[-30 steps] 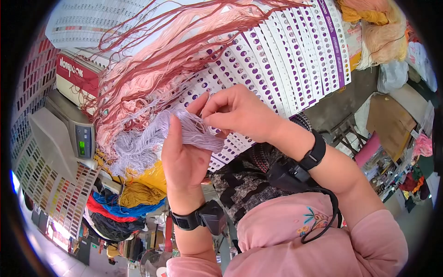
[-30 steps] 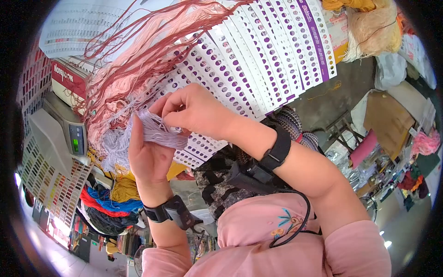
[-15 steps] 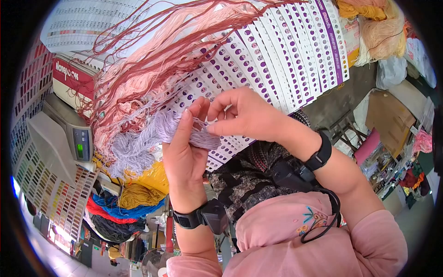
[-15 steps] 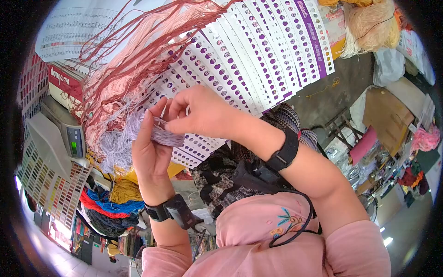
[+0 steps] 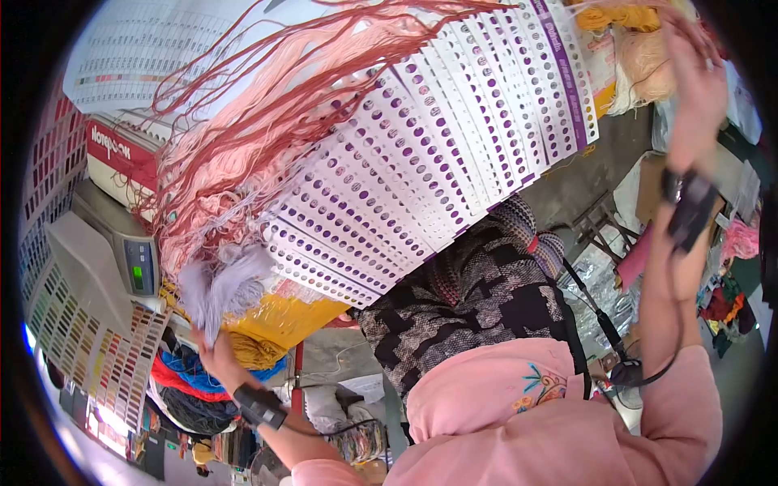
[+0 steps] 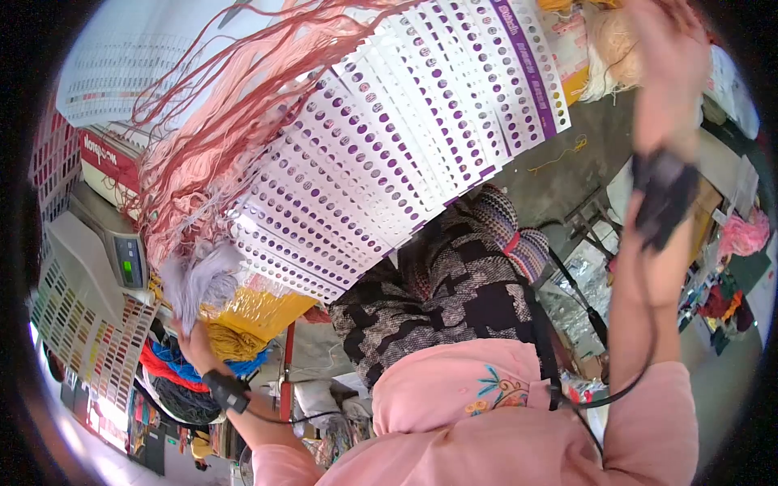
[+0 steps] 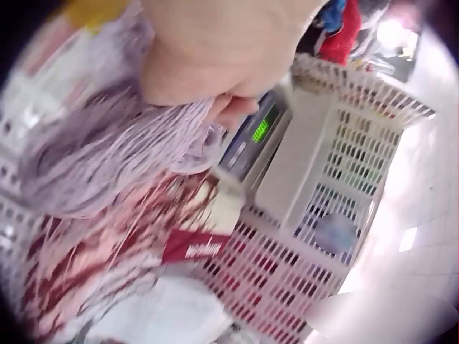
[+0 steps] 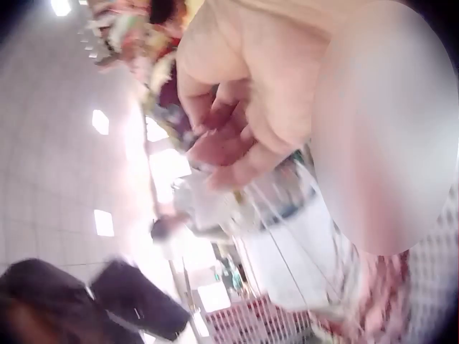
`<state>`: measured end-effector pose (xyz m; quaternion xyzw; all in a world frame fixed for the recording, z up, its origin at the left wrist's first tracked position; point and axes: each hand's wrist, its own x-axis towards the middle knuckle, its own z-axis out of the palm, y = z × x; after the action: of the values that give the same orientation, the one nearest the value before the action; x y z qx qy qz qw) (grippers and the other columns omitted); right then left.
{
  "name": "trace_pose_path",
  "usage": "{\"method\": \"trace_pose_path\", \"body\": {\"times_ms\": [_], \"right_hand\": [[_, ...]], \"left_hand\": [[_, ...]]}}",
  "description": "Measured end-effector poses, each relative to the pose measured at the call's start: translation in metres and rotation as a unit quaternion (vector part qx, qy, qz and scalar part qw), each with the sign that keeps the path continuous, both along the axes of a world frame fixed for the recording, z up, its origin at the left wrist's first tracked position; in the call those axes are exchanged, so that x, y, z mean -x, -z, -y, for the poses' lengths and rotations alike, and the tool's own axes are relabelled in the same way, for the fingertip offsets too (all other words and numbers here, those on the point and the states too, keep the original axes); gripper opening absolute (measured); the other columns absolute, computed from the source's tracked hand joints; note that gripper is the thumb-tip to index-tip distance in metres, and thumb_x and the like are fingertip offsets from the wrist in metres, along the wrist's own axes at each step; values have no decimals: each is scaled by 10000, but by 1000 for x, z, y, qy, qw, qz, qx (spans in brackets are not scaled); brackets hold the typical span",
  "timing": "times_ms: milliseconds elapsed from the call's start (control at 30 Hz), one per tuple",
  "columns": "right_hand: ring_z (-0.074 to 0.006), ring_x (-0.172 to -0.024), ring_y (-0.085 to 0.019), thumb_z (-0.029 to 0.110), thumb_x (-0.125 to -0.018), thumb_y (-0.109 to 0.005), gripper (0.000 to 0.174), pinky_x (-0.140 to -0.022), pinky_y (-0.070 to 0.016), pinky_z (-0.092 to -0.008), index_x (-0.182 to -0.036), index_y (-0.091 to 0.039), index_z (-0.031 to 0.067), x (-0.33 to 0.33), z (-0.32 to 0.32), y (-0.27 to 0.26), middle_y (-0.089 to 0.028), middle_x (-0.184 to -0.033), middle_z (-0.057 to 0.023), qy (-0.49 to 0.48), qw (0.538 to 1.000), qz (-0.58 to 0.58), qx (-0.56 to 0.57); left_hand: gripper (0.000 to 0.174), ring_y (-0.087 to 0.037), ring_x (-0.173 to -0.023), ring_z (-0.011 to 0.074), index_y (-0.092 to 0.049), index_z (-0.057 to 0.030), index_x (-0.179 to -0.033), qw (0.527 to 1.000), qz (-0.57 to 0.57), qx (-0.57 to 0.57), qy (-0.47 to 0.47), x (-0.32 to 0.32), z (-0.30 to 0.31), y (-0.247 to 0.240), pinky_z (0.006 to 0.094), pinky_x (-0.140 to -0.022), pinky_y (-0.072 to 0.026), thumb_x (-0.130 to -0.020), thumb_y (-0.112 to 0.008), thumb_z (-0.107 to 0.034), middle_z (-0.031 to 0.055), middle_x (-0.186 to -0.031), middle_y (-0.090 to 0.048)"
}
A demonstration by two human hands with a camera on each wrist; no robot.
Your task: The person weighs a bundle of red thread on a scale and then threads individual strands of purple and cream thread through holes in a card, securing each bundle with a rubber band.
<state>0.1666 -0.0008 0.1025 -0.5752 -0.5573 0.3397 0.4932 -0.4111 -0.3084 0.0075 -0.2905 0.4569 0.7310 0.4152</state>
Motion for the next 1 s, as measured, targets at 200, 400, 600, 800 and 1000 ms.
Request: {"method": "trace_pose_path", "body": {"times_ms": [200,400,600,800,1000], "right_hand": [[-118,-720,-514,74,-743,-512,118,-671,-408,-241,-839,-560,25,35,10,48,-562,-789,-43,-126,986,-4,112],[-233,-639,-484,47,-592,-569,67,-594,-380,-330,-630,-515,61,154,71,136,-497,-632,-52,-159,978,138,14],[-234,-668,-474,1,-577,-588,135,-613,-370,-314,-680,-520,56,145,70,139,-512,-675,-52,-153,963,217,-41],[-234,-760,-490,149,-559,-613,283,-670,-374,-339,-825,-567,61,149,82,145,-500,-806,-74,-242,939,218,-109],[-226,-734,-496,112,-556,-605,261,-678,-367,-328,-810,-569,69,148,79,147,-508,-814,-63,-235,955,161,-87]], "left_hand": [[311,-393,-480,29,-432,17,-1100,939,79,-94,321,-163,-107,-21,193,-579,-358,-813,-455,-102,35,-801,-530],[203,-409,-464,36,-532,22,-940,767,-200,94,602,-294,-197,2,170,-431,-312,-801,-503,-123,66,-787,-582],[121,-449,-388,79,-523,49,-836,677,-333,85,651,-295,-199,20,200,-376,-350,-758,-534,-43,65,-630,-542],[68,-435,-406,69,-519,26,-780,787,-257,43,559,-300,-208,19,199,-375,-340,-777,-518,-42,46,-569,-502],[101,-406,-400,49,-526,7,-871,747,-337,78,568,-293,-205,22,185,-362,-316,-793,-510,-54,65,-691,-570]]}}
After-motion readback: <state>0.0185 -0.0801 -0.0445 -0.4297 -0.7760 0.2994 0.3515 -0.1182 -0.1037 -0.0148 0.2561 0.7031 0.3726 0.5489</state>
